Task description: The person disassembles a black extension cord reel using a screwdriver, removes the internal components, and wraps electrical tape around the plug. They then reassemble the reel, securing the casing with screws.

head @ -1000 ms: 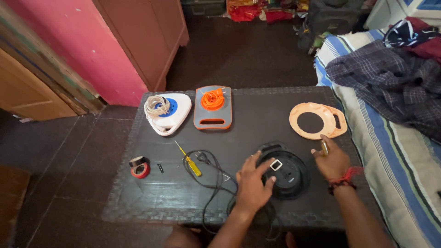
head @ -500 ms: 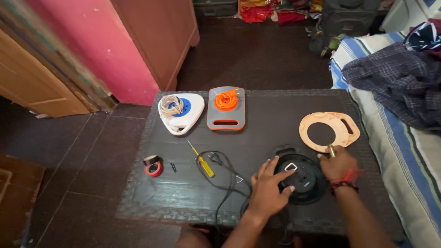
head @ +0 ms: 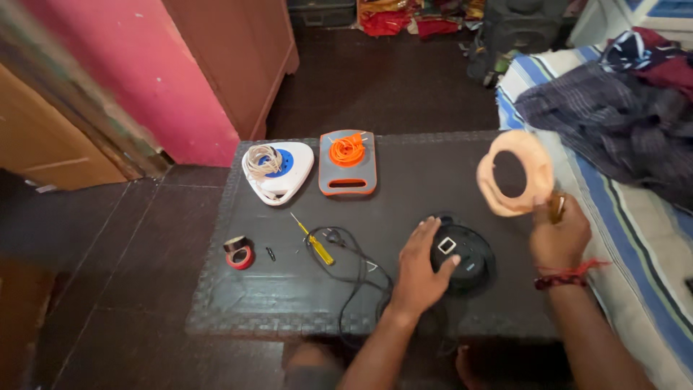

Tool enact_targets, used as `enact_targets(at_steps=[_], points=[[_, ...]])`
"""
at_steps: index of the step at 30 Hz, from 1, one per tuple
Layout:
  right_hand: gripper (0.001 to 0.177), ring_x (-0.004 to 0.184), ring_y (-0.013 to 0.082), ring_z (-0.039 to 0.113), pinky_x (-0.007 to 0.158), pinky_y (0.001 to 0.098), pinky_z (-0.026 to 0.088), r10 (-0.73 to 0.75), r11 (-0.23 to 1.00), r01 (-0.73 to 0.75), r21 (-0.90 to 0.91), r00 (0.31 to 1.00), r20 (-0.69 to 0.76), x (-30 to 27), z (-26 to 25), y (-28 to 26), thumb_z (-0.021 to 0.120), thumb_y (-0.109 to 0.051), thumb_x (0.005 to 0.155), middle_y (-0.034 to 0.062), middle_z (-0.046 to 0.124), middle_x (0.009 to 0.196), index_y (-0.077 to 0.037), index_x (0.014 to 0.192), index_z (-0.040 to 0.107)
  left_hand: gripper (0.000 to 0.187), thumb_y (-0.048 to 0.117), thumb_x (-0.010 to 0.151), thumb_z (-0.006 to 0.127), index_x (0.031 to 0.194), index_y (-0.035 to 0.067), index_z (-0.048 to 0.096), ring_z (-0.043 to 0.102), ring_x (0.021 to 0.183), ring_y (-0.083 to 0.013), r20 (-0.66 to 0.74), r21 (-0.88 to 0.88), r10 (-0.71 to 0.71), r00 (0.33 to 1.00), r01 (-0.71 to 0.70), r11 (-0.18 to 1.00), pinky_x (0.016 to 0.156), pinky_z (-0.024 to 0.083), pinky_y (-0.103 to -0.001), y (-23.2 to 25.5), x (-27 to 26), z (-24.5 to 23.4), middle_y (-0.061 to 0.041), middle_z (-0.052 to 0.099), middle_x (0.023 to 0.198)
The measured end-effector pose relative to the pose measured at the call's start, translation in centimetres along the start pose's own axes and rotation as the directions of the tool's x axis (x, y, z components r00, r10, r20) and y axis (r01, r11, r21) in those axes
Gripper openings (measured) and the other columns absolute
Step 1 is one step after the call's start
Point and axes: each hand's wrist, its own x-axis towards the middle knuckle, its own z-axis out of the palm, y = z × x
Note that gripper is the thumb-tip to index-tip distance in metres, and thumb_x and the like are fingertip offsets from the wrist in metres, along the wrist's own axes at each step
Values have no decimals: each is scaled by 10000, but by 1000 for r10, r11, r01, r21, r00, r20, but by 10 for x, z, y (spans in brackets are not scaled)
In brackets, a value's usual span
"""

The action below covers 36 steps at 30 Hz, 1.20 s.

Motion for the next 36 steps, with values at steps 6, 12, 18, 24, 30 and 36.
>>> enact_targets(at_steps=[6,12,18,24,30,36], points=[[113,501,43,356,430,215,267,323,660,-566,493,807,494,-33,-44,-60,594,-187,1015,-25,505,721,-116,944,542,699,205,982,626,1586,134,281,547,1346,-263,150,-657,-344,927,354,666,1014,527,-402,14,0,12,-119,520,1501],[135,452,57,278,402,241,195,468,595,-776,211,547,694,-59,-74,-90,596,-229,976,-12,559,743,-95,980,587,619,166,1037,558,1605,143,314,720,912,-225,243,-832,-375,895,391,393,726,632,-305,19,-12,-8,-131,675,1205],[336,485,72,375,428,253,282,449,783,-574,239,788,421,-68,-82,-82,589,-270,981,-7,566,755,-116,1265,680,605,104,1023,549,1603,175,395,656,790,-69,152,-722,-395,906,375,582,586,543,-219,23,-18,-29,-14,692,1145],[402,750,107,618,696,279,475,49,995,-69,67,961,271,-58,-65,-70,636,-334,1009,35,735,905,-129,1353,672,498,121,1000,558,1494,178,559,539,624,-78,18,-523,-454,891,395,755,487,461,-242,10,-8,-36,-18,656,932],[377,792,228,738,734,347,557,55,998,-41,-44,915,399,-63,-42,-79,704,-379,899,117,766,860,-148,1193,751,324,167,1032,632,1326,71,729,620,755,-72,-97,-351,-268,959,219,911,707,530,-245,-10,8,-22,-23,721,849],[351,888,318,761,774,403,588,-12,989,65,-134,932,363,-56,-16,-48,775,-328,830,152,766,940,-113,1106,748,306,229,975,647,1204,32,692,651,721,-124,-3,-580,-516,856,419,698,660,531,-286,-20,17,-3,-40,736,866]])
